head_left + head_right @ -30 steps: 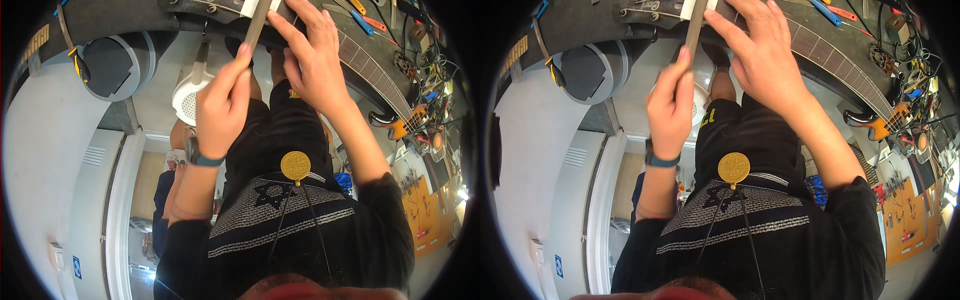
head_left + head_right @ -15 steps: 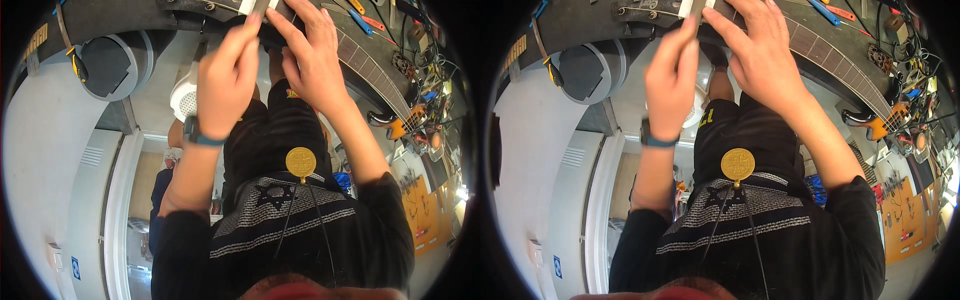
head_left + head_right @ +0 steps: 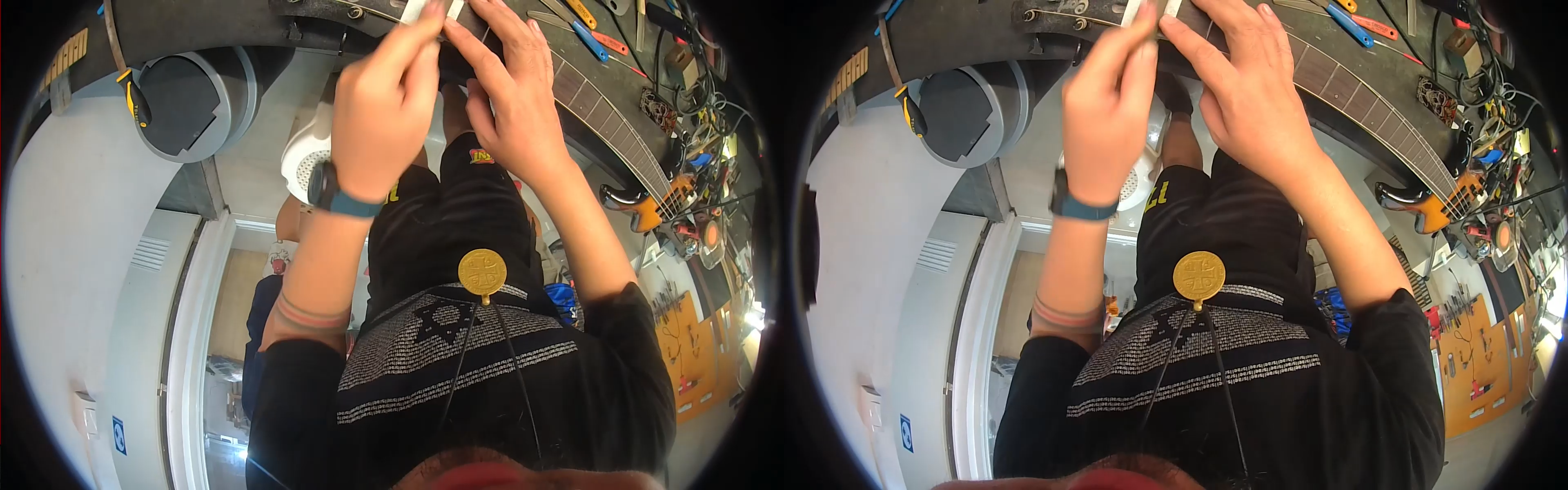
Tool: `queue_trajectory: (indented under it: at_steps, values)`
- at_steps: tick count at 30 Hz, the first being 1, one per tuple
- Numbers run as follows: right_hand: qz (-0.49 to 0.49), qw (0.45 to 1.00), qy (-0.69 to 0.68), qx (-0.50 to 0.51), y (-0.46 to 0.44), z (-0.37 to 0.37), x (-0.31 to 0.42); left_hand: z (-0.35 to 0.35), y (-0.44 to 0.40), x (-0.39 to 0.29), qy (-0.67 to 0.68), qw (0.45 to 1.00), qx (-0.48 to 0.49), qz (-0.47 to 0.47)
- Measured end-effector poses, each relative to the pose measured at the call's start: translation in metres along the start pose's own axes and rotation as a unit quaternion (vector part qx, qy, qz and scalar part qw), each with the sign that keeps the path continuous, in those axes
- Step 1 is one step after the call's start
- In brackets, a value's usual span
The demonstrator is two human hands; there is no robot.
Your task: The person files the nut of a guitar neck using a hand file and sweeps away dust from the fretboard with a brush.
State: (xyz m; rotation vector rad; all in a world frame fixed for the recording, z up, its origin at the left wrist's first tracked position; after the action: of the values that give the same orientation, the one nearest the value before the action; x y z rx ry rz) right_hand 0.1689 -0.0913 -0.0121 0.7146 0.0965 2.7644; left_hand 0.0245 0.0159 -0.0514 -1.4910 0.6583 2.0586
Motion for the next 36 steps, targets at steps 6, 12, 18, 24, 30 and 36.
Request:
queue_trajectory:
  at_steps: [6, 12, 18, 24, 30, 36]
  values:
    - [0.008, 0.999, -0.041, -0.024, 0.003, -0.009, -0.010, 0.013, 0.030, -0.004, 0.002, 0.999, 0.027, 0.023]
    - [0.009, 0.999, -0.036, -0.028, 0.004, -0.010, -0.010, 0.009, 0.022, -0.009, 0.002, 0.998, 0.033, 0.050]
    - [0.008, 0.999, -0.046, -0.026, 0.004, -0.010, -0.011, 0.004, 0.018, -0.002, 0.017, 1.000, -0.002, 0.008]
    - [0.008, 0.999, -0.038, -0.006, 0.003, -0.008, -0.011, 0.014, 0.046, 0.002, -0.005, 1.000, 0.013, 0.021]
    - [0.007, 0.999, -0.037, -0.022, 0.004, -0.010, -0.010, -0.003, -0.007, 0.001, 0.026, 1.000, 0.001, -0.004]
    - [-0.004, 0.999, -0.026, 0.035, -0.001, 0.003, -0.003, 0.020, 0.061, -0.006, -0.015, 1.000, 0.005, 0.013]
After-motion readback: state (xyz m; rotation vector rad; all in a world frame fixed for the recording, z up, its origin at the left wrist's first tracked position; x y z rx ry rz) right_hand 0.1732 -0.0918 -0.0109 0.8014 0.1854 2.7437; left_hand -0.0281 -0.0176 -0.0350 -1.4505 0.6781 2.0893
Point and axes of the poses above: each hand's wrist, its own y-axis away from the middle knuckle, its own z-axis out of the back of the hand, x = y × z, the point moved 2 cm from there along -y, towards the middle knuckle
